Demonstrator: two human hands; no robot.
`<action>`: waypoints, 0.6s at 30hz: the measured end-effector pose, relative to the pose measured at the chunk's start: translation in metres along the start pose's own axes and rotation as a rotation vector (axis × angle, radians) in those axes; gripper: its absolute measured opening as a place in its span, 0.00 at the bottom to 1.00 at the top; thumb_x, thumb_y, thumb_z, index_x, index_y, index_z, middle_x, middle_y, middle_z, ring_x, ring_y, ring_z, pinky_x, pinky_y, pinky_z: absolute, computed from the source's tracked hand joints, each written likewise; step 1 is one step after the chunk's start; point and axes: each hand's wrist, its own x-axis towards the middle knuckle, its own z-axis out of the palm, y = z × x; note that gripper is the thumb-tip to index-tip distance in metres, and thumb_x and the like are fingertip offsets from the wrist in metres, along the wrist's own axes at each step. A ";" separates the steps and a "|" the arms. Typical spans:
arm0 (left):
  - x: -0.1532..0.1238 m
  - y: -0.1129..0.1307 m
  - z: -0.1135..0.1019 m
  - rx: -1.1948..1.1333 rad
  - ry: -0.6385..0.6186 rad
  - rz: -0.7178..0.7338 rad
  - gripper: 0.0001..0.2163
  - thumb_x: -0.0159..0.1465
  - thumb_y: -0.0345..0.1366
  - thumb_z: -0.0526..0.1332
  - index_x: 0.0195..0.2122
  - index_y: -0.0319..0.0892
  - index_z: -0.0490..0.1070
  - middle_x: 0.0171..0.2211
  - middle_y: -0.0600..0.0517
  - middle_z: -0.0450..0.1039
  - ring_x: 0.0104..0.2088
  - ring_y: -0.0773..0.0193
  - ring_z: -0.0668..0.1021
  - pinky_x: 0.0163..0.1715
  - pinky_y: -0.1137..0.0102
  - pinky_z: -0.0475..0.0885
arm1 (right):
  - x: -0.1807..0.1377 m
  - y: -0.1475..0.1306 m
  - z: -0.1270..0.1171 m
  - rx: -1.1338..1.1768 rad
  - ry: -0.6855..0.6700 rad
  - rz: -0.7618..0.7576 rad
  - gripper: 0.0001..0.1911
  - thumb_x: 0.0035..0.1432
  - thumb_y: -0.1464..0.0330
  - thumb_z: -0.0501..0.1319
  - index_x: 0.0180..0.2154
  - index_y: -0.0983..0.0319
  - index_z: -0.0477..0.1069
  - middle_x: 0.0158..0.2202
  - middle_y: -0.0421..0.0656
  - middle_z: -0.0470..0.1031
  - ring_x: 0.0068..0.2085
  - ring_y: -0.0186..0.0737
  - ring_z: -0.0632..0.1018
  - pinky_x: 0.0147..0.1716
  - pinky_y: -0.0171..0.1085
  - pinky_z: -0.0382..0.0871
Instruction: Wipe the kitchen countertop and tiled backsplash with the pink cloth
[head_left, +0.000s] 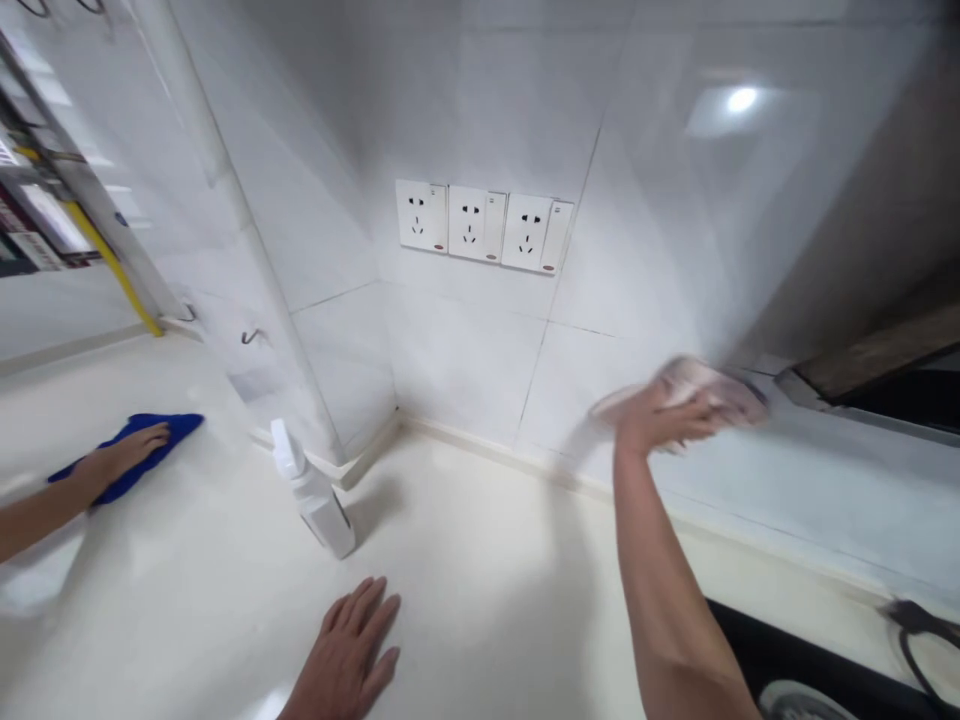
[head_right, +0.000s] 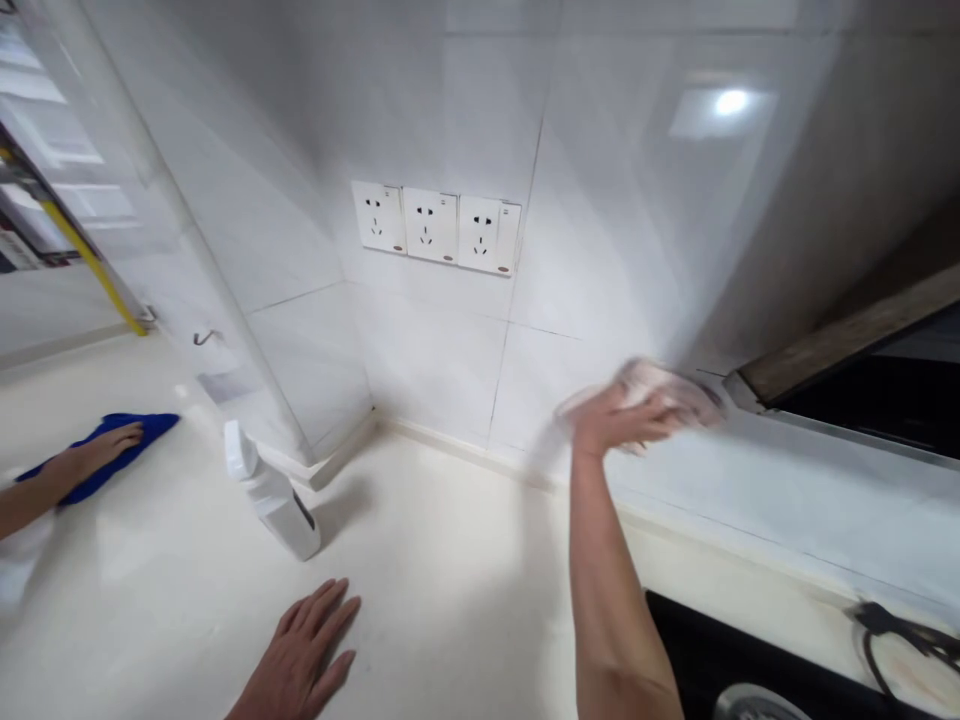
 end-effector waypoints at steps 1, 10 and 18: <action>0.001 0.000 -0.001 -0.002 -0.009 -0.002 0.25 0.69 0.48 0.61 0.67 0.53 0.67 0.66 0.47 0.69 0.64 0.51 0.70 0.59 0.58 0.66 | -0.014 -0.016 0.024 -0.025 0.065 -0.034 0.34 0.68 0.53 0.50 0.67 0.65 0.52 0.69 0.65 0.37 0.72 0.71 0.43 0.64 0.72 0.50; 0.002 0.002 -0.005 0.021 -0.044 0.010 0.26 0.68 0.47 0.62 0.67 0.52 0.66 0.68 0.47 0.67 0.65 0.51 0.70 0.59 0.57 0.68 | -0.128 -0.062 0.131 -0.521 -0.602 -1.038 0.26 0.68 0.72 0.56 0.66 0.54 0.65 0.71 0.55 0.57 0.63 0.59 0.63 0.58 0.60 0.59; 0.003 0.001 -0.007 0.017 -0.056 -0.012 0.26 0.68 0.49 0.62 0.66 0.53 0.67 0.66 0.48 0.69 0.64 0.51 0.71 0.58 0.58 0.69 | -0.101 0.028 0.075 -0.623 -0.817 -1.199 0.25 0.68 0.74 0.54 0.62 0.51 0.71 0.67 0.49 0.67 0.61 0.53 0.66 0.55 0.52 0.60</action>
